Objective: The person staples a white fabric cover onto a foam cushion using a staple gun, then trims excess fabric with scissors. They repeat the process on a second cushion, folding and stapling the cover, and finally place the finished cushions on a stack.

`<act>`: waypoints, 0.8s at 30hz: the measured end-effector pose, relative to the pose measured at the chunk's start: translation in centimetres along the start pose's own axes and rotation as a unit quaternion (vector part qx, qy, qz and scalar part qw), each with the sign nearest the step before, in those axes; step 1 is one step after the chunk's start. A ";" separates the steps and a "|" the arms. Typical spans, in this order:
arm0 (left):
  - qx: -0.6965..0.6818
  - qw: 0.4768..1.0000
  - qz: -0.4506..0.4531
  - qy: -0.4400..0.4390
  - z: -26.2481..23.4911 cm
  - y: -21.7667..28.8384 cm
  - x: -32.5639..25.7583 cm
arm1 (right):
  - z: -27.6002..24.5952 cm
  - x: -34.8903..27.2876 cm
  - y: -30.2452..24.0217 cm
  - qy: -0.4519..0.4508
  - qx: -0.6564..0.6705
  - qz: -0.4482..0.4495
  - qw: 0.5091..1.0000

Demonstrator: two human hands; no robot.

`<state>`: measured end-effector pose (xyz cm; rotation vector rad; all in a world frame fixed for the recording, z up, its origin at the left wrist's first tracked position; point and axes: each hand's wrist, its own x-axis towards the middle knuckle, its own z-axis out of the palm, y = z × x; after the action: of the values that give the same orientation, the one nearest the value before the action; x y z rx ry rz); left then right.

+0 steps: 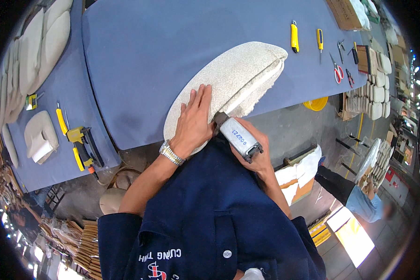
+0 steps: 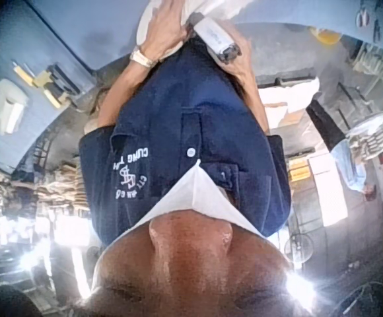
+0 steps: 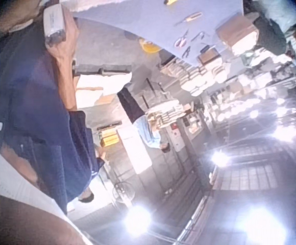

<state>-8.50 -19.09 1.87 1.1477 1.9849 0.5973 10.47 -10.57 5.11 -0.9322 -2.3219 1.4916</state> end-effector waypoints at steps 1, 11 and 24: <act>-0.001 1.000 0.001 -0.002 0.0 0.0 0.0 | -0.1 -0.1 0.2 -0.005 0.001 0.002 1.000; 0.006 1.000 0.009 0.003 1.0 -0.5 0.0 | -1.1 1.4 -1.7 -0.074 0.035 0.060 0.995; -0.206 0.969 0.025 -0.138 -2.4 -8.1 -0.7 | 1.3 0.8 -0.1 -0.002 0.029 -0.039 0.999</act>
<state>-14.34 -23.74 -2.05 0.9644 1.5104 0.7859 9.16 -11.05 4.53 -0.8141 -2.2765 1.5218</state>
